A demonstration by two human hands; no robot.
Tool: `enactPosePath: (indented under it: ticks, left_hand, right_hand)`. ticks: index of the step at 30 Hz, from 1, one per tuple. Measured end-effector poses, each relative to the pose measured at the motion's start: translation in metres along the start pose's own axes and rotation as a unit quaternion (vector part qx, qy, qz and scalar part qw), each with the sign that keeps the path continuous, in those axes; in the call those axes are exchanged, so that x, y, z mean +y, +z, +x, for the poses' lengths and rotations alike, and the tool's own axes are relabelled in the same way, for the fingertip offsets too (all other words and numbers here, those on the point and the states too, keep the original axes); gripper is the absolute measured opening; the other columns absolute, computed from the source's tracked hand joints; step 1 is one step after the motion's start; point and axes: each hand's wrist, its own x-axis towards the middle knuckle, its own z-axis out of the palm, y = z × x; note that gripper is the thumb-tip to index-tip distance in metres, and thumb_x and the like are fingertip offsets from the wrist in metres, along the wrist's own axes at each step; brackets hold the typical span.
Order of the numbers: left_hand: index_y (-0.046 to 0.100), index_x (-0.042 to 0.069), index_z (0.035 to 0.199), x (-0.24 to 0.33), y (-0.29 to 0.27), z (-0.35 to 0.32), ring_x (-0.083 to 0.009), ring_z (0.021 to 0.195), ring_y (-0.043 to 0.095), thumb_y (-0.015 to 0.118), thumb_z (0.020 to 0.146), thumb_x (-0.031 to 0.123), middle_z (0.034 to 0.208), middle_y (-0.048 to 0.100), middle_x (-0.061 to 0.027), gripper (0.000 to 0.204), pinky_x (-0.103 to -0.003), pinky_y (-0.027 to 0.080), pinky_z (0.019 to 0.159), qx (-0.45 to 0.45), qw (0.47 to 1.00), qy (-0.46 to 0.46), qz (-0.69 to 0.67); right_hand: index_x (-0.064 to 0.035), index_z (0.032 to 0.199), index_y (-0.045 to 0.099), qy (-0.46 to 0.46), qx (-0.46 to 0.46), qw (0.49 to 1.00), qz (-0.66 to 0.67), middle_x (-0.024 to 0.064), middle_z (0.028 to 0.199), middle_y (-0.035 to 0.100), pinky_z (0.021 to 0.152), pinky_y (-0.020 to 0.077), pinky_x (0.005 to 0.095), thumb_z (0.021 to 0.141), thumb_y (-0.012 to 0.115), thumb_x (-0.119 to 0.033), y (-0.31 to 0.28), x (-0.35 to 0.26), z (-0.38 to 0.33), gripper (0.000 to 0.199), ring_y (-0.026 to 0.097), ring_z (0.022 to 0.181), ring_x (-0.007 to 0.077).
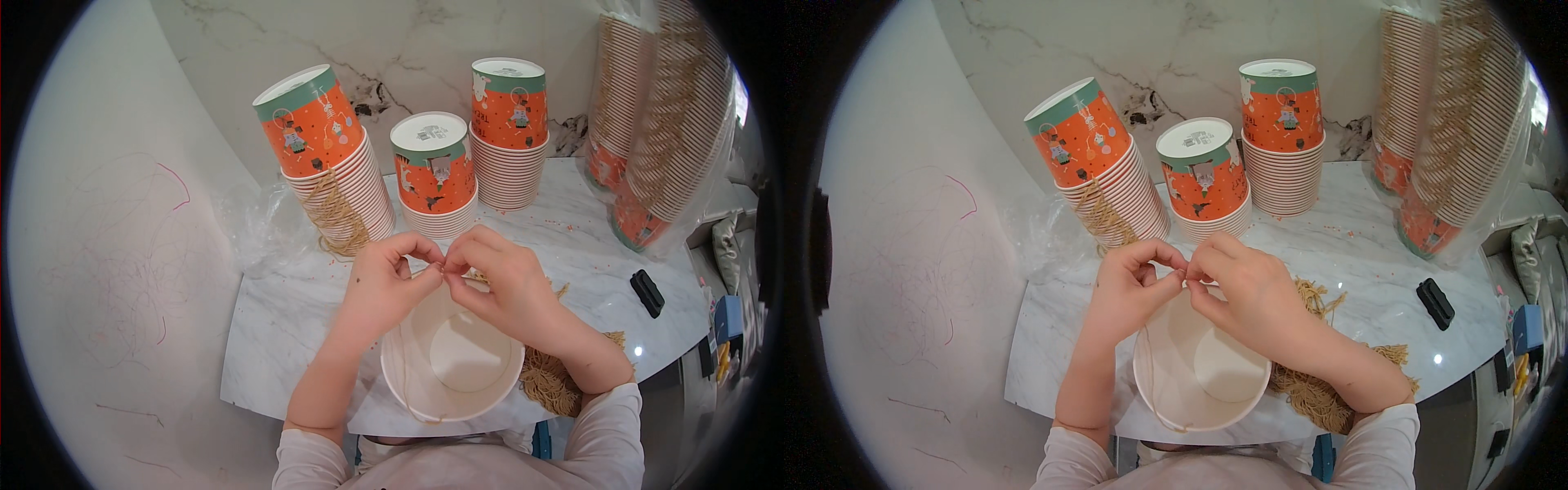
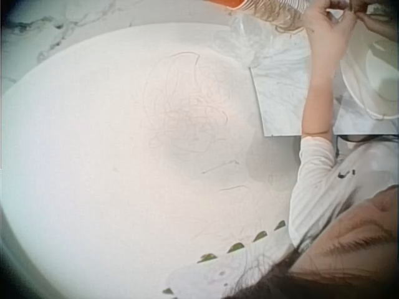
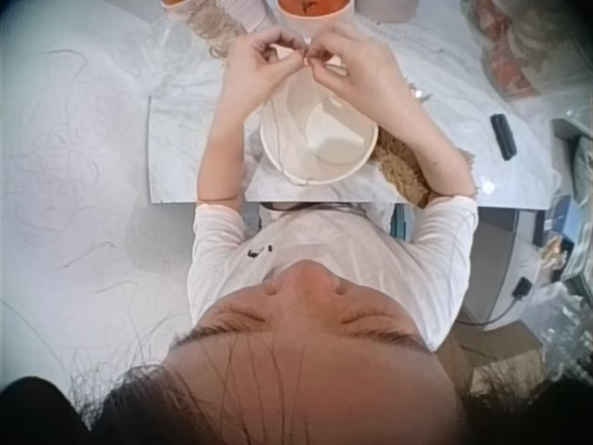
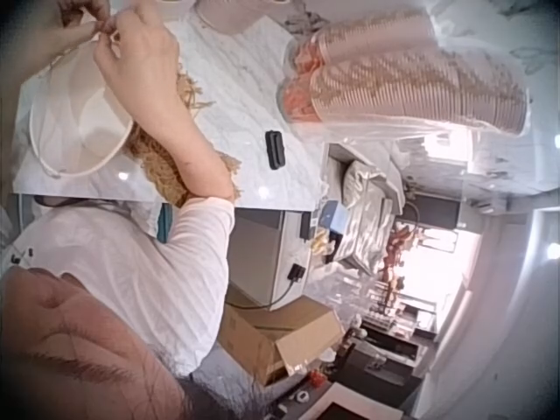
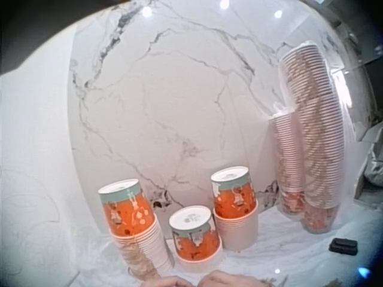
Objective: Attaching cord handles to decorative paper buckets by threading the ends through pre-punched holes.
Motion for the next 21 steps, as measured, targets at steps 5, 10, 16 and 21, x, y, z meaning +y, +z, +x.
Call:
enactPosePath:
  ticks: [5,10,16,21]
  left_hand:
    - [0.069,0.003,0.086,0.003,0.009,-0.004,-0.0010,0.050,0.035,0.072,0.078,0.007,0.076,0.069,0.0029,0.009,-0.023,0.030,0.047,0.061,0.993,0.080,0.064]
    - [0.069,0.003,0.091,0.001,0.015,-0.001,-0.0017,0.053,0.036,0.071,0.081,0.004,0.082,0.070,0.0015,0.010,-0.022,0.030,0.048,0.095,0.987,0.128,0.034]
    - [0.070,0.003,0.099,-0.003,0.019,-0.001,0.0029,0.057,0.035,0.071,0.089,-0.001,0.083,0.067,0.0065,0.011,-0.017,0.027,0.051,0.091,0.970,0.164,-0.152]
    - [0.068,0.002,0.100,-0.006,0.011,0.001,0.0031,0.059,0.042,0.072,0.090,-0.002,0.085,0.067,0.0035,0.011,-0.016,0.031,0.051,0.048,0.968,0.150,-0.196]
  right_hand:
    - [-0.0011,0.089,0.061,-0.005,0.011,1.000,0.006,0.0109,0.093,0.062,0.068,0.0547,0.0385,0.083,0.070,-0.004,-0.002,-0.001,0.001,0.011,0.069,0.081,0.0280]
    - [0.0006,0.097,0.059,-0.001,0.021,0.999,0.027,0.0139,0.092,0.061,0.070,0.0532,0.0375,0.086,0.067,-0.002,-0.004,0.003,0.003,0.014,0.068,0.082,0.0293]
    - [0.0017,0.100,0.057,0.035,0.026,0.992,0.118,0.0151,0.091,0.062,0.073,0.0520,0.0357,0.093,0.065,-0.004,-0.014,-0.007,0.006,0.012,0.066,0.082,0.0308]
    - [0.0011,0.103,0.057,0.004,0.023,0.995,0.101,0.0142,0.090,0.064,0.074,0.0522,0.0345,0.095,0.063,-0.002,-0.018,-0.008,0.007,0.010,0.066,0.082,0.0281]
